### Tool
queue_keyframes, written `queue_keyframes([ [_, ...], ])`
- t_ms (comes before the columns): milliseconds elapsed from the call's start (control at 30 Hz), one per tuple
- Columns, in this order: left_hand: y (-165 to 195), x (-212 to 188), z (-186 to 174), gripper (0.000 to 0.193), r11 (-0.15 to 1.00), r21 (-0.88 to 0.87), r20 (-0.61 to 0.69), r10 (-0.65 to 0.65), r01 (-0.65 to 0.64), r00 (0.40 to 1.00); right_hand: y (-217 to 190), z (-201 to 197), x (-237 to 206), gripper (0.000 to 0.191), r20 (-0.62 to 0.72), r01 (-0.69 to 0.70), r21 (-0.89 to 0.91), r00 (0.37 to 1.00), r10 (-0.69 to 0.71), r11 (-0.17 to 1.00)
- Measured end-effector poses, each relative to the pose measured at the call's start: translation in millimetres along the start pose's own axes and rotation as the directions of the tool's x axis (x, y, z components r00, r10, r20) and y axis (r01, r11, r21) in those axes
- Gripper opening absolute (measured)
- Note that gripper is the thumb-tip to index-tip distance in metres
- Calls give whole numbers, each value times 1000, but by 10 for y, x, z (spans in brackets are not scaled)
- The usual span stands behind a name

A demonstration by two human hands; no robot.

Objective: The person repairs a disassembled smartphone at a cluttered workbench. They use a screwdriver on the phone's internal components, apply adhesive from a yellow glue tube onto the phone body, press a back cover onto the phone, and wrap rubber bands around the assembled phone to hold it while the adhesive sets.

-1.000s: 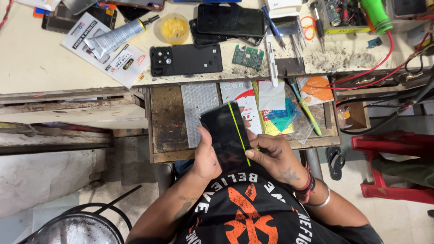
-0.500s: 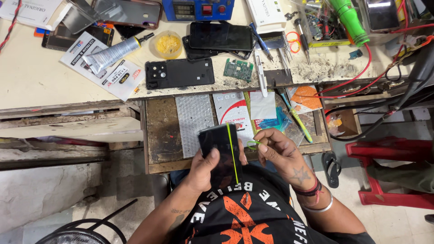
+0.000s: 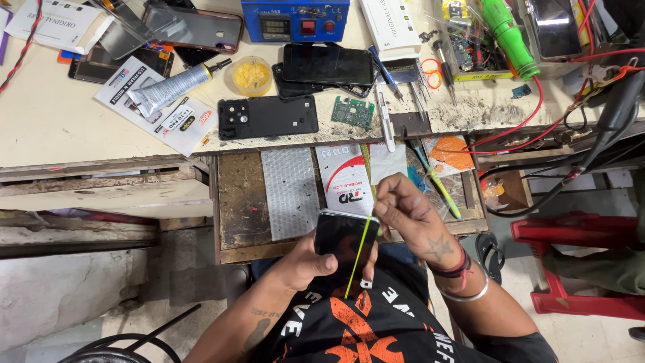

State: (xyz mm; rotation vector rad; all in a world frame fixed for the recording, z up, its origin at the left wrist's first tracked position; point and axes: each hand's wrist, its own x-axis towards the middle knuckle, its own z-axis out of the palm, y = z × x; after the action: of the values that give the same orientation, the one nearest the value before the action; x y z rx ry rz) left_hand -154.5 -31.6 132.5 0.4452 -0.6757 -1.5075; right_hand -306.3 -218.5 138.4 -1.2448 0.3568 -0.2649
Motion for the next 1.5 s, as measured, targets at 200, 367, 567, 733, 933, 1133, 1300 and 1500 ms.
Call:
queue_keyframes([
  [200,18,-2,11,81,994,-85,132,-55,66,990,68,34,132,11,105,5,28,994,-7,1000],
  [367,142,-109,-68,86,995,-101,123,0,13,992,-221,-119,250,32,177,-40,-156,982,68,987],
  [567,161,-152,-103,88,986,-152,71,80,-68,994,-365,-18,260,39,110,193,564,946,-305,803],
  [733,104,-79,-41,83,984,-148,78,109,-96,991,-45,83,142,34,77,55,806,977,-197,589],
  [933,169,-112,-54,86,996,58,8,73,-74,997,65,-116,9,48,79,238,507,944,-320,828],
  [1133,168,-144,-129,58,920,389,-134,109,-49,985,-314,-188,-133,57,104,353,-291,935,-338,889],
  [1300,183,-63,-8,41,732,664,-256,31,152,966,-528,35,-33,65,389,517,-660,856,-341,545],
  [1500,290,70,201,45,262,947,-228,135,187,964,-724,230,43,75,564,619,-599,777,-281,508],
])
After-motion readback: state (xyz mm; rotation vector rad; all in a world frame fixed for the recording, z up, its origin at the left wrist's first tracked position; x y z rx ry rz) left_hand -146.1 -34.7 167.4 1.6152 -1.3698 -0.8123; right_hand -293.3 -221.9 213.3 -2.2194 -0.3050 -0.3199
